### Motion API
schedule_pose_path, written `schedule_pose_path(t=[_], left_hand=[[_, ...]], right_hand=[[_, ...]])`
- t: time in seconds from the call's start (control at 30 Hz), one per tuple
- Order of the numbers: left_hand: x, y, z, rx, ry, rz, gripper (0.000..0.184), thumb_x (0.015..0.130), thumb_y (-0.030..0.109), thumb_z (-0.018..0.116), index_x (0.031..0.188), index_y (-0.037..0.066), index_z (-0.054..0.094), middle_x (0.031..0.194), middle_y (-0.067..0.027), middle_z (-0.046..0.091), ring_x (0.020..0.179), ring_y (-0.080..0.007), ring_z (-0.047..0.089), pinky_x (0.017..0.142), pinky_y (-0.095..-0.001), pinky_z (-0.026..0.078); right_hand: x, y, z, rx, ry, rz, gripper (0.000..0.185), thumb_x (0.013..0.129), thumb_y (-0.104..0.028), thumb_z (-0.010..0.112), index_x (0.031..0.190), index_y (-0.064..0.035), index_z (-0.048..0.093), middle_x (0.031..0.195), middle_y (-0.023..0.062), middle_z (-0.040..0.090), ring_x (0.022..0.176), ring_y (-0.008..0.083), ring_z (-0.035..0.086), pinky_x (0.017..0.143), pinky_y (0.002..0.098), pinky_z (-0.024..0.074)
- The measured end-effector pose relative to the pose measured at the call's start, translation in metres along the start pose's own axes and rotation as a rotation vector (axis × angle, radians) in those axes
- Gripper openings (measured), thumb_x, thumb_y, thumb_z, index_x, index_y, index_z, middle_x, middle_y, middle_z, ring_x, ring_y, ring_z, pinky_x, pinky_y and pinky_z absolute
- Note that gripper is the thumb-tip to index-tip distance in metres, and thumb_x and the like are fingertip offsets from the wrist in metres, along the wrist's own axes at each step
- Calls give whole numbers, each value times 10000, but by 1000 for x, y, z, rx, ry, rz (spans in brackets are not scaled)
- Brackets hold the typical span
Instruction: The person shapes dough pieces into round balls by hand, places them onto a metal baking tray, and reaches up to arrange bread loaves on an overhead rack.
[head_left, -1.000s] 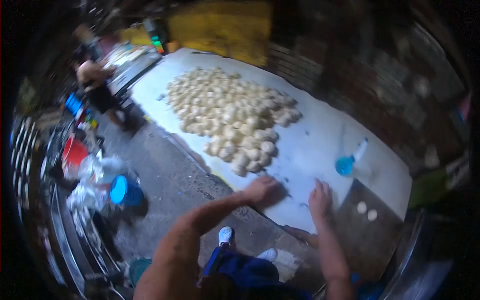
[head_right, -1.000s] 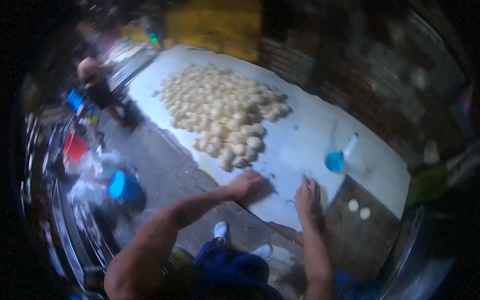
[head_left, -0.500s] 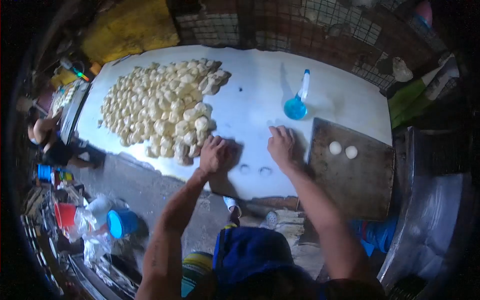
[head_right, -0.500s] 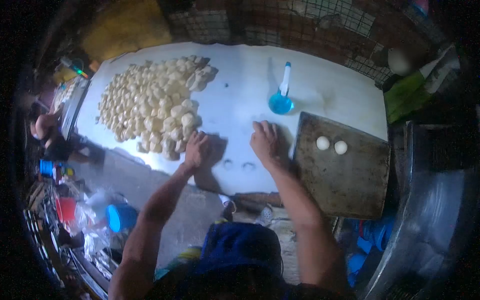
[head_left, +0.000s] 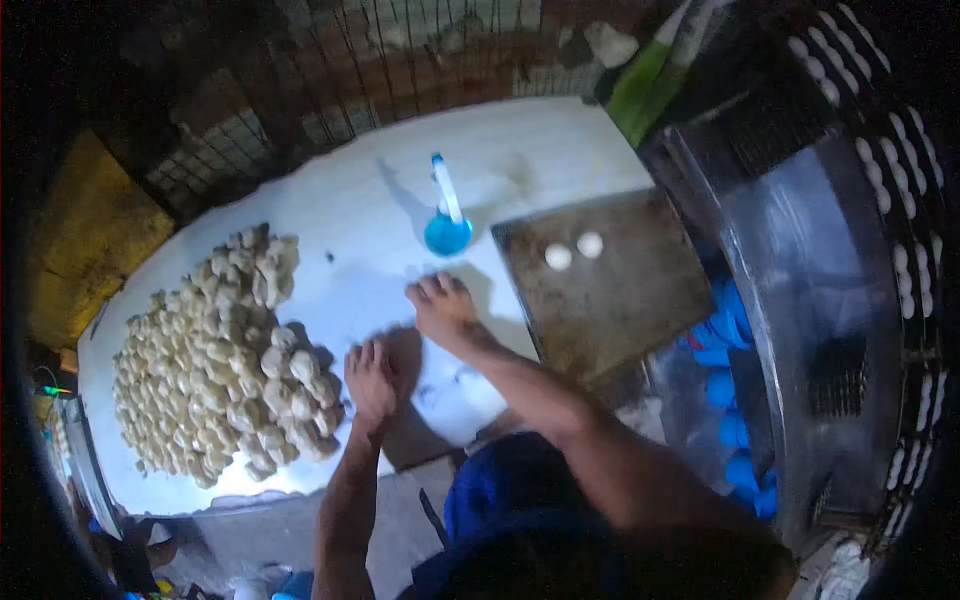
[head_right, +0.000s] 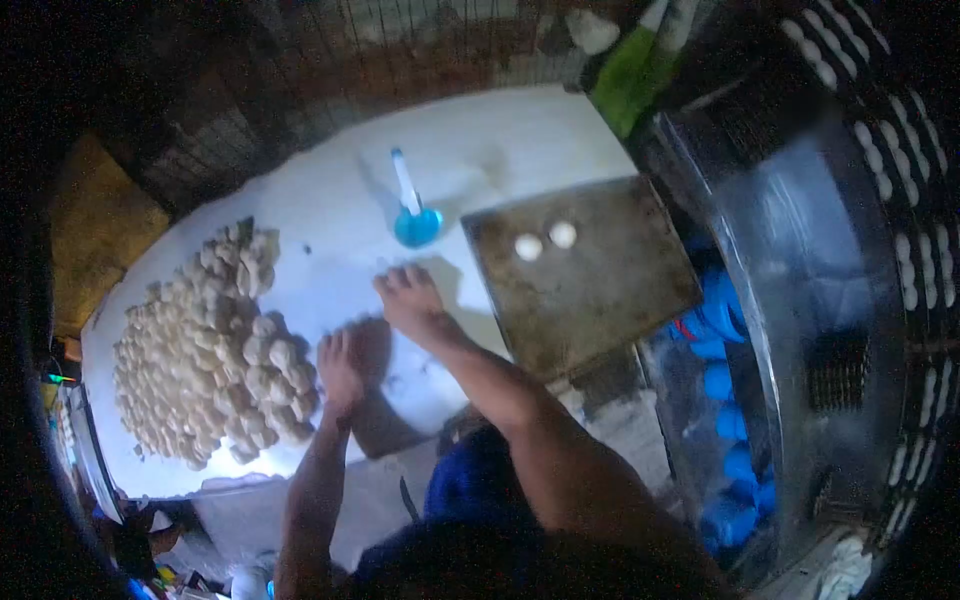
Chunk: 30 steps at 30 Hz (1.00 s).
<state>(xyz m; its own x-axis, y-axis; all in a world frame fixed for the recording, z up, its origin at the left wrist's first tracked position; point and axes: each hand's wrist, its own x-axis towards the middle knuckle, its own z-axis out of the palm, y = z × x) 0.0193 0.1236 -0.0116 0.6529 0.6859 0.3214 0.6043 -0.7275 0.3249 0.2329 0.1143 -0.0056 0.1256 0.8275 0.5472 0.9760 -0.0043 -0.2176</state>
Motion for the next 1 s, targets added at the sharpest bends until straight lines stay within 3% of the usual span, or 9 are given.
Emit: schedule_pose_path(t=[0.13,0.33,0.5,0.57,0.67,0.7,1.0], left_hand=[[-16,19,-12,42,-68,-92,328,748,177,652,1055,74,601,987,-138,589,834,-329,527,774,-442,444],[-5,59,-39,21,-195,-185,348,773,182,677,1104,83,636,1050,-155,596,903,-343,562,802,-439,469],[62,157,2,-414,-42,175,404,764,82,716,1155,50,621,1084,-156,600,942,-374,590,782,-447,498],[93,227,3,-460,-80,20,386,780,95,712,1151,47,619,1093,-159,604,957,-370,586,794,-444,494],[117,258,54,-490,-108,-155,368,795,108,708,1147,45,618,1103,-162,608,972,-366,582,806,-442,490],[117,258,80,-380,-56,142,361,809,145,711,1143,47,615,1106,-162,601,1010,-365,569,837,-441,481],[98,275,74,-357,-70,-79,397,811,158,713,1178,49,611,1068,-179,584,967,-382,579,827,-450,490]], right_hand=[[-15,-26,-7,-29,2,2,272,686,-82,620,954,-100,578,1008,70,565,936,288,513,718,390,450],[-39,5,-78,390,-437,201,424,764,-20,597,1182,-86,608,1145,137,630,1063,334,572,849,390,500],[-52,74,-206,446,-369,615,437,853,-106,658,1288,-116,611,1053,173,706,848,332,690,755,406,553],[-69,117,-223,402,-282,569,465,839,-115,675,1298,-110,602,1030,169,710,830,332,690,737,408,552],[-100,185,-189,380,-203,513,495,824,-124,693,1308,-104,592,1007,166,715,811,332,690,720,410,552],[-116,206,-166,49,-211,381,566,791,-148,732,1333,-117,574,1002,170,712,816,353,684,717,429,545],[-137,209,-177,361,-230,507,517,769,-144,762,1262,-105,612,1096,153,688,917,369,663,759,442,536]])
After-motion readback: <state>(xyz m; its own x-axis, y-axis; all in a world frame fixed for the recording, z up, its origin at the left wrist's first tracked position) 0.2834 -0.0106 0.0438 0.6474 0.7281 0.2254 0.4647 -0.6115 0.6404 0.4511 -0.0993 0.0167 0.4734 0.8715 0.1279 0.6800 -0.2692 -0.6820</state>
